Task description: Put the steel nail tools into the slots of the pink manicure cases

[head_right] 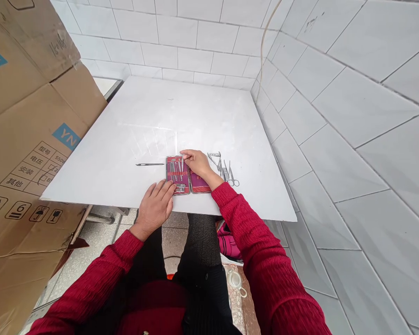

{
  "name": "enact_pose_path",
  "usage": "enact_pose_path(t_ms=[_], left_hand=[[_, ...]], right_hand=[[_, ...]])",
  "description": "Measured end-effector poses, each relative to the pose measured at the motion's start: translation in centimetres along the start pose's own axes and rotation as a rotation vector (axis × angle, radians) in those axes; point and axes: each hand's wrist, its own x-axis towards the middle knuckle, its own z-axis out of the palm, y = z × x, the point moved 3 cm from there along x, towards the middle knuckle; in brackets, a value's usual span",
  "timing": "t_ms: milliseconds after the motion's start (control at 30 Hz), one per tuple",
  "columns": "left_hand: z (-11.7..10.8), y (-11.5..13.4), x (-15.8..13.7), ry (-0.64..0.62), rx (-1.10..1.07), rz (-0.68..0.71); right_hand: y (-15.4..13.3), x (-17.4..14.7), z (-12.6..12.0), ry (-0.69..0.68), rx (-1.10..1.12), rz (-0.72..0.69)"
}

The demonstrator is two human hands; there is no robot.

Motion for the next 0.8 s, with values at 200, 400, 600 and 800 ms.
enact_pose_path(t_ms=[200, 400, 600, 800], left_hand=[[0.0, 0.0, 0.0, 0.002, -0.005, 0.002], [-0.1, 0.1, 0.1, 0.003, 0.004, 0.005], [0.0, 0.1, 0.0, 0.025, 0.034, 0.017], [0.1, 0.1, -0.1, 0.035, 0.036, 0.014]], right_hand=[[-0.4, -0.1, 0.3, 0.093, -0.150, -0.097], [-0.6, -0.6, 0.6, 0.114, -0.225, -0.112], [-1.1, -1.1, 0.7, 0.096, -0.266, -0.115], [-1.7, -1.5, 0.8, 0.096, -0.291, -0.113]])
